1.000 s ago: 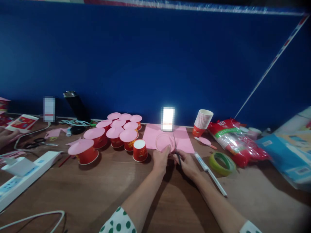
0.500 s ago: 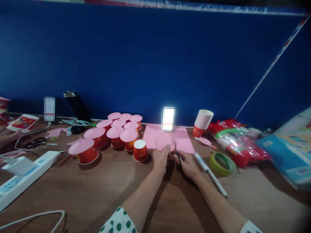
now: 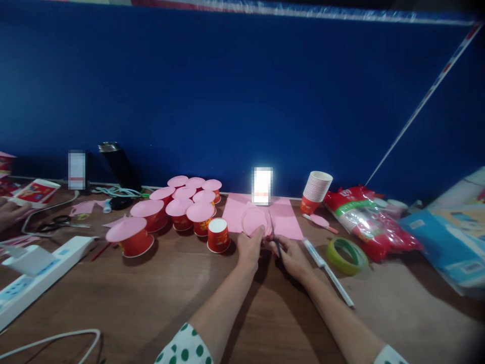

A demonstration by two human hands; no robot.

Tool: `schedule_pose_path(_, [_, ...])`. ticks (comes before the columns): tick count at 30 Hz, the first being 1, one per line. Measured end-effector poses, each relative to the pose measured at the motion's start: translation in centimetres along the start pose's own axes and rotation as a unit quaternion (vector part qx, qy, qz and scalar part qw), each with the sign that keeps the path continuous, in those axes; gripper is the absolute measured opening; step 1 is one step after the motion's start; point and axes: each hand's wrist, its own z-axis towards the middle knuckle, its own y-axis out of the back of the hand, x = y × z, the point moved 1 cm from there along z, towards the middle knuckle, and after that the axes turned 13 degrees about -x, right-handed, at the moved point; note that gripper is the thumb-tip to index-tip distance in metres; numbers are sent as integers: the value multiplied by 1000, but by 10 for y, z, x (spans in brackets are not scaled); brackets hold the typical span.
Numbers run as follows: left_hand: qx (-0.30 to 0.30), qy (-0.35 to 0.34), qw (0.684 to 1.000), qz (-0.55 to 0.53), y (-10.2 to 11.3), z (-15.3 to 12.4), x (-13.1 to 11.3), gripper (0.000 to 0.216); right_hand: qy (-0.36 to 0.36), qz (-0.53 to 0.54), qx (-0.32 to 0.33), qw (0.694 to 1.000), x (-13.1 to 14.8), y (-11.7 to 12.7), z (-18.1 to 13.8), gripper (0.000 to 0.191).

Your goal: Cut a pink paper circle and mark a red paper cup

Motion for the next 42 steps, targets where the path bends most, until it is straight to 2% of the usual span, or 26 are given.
schedule_pose_path(11, [21, -22, 999, 7, 1, 5, 11, 38, 18, -22, 9, 1000, -12, 3, 3, 32])
schedule_pose_path(21, [10, -16, 1000, -9, 1, 3, 5, 35, 26, -15, -2, 1000, 0, 2, 1, 32])
schedule_pose_path(31, [-8, -2, 999, -34, 0, -1, -4, 33, 5, 13, 7, 1000, -4, 0, 1, 34])
schedule_pose_path(42, [19, -30, 999, -3, 2, 5, 5, 35, 2, -4, 8, 1000, 0, 1, 0, 33])
